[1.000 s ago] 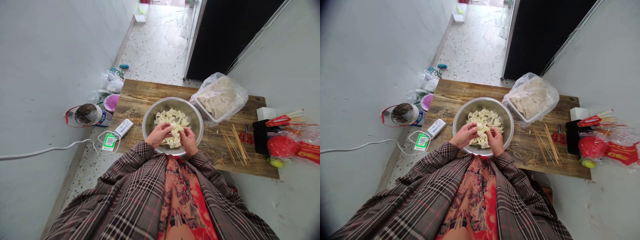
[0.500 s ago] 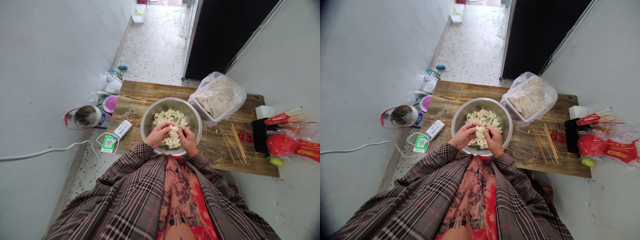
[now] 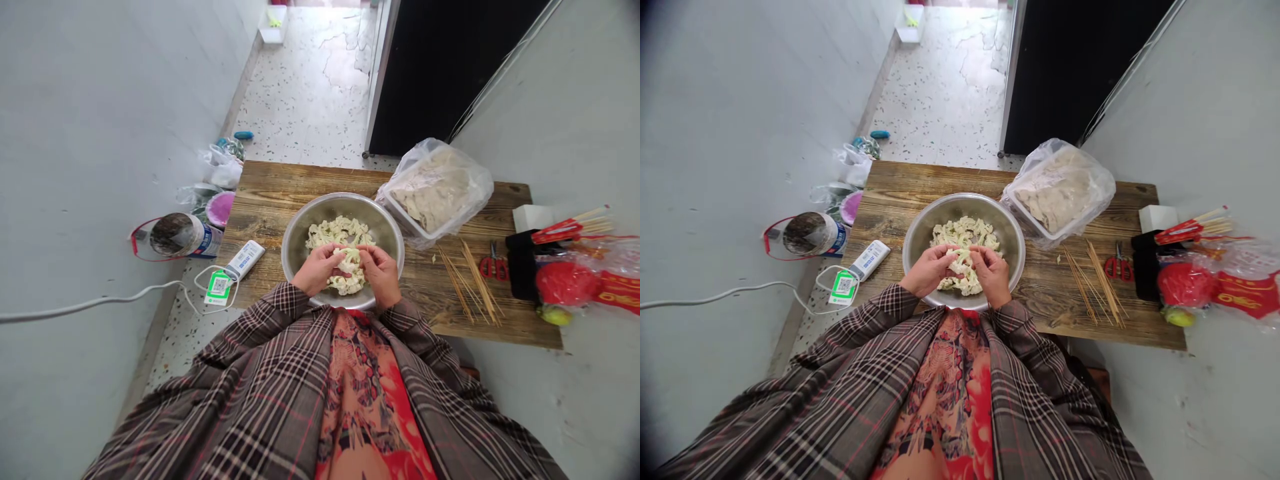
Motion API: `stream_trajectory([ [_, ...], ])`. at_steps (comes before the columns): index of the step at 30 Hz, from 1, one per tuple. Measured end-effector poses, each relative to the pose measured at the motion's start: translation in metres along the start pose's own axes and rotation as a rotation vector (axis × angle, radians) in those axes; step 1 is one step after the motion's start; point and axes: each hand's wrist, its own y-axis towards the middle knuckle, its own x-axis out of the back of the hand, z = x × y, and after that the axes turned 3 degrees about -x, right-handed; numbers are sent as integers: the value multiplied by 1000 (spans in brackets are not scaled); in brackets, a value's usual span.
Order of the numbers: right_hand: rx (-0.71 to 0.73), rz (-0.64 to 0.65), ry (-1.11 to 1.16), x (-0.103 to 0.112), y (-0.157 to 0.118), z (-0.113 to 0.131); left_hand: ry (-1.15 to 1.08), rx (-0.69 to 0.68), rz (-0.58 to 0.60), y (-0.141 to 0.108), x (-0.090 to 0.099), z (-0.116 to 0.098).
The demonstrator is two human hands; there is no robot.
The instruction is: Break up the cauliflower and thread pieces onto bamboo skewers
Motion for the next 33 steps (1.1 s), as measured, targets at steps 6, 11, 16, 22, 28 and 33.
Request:
stream_trajectory([
  [6, 120, 57, -53, 14, -13, 18, -220, 101, -62, 2, 8, -17],
  [11, 289, 183, -327, 19, -25, 25, -282, 117, -55, 0, 7, -26],
  [16, 382, 271, -438, 15, -30, 31, -229, 60, -53, -3, 2, -27],
  [22, 403, 278, -431, 13, -30, 30, -136, -59, -58, -8, -4, -26],
  [28, 412, 281, -422, 12, -31, 27, -170, -27, -70, -12, -9, -27],
  [33, 451, 274, -441, 12, -31, 29, -221, 11, -82, -11, -8, -27],
])
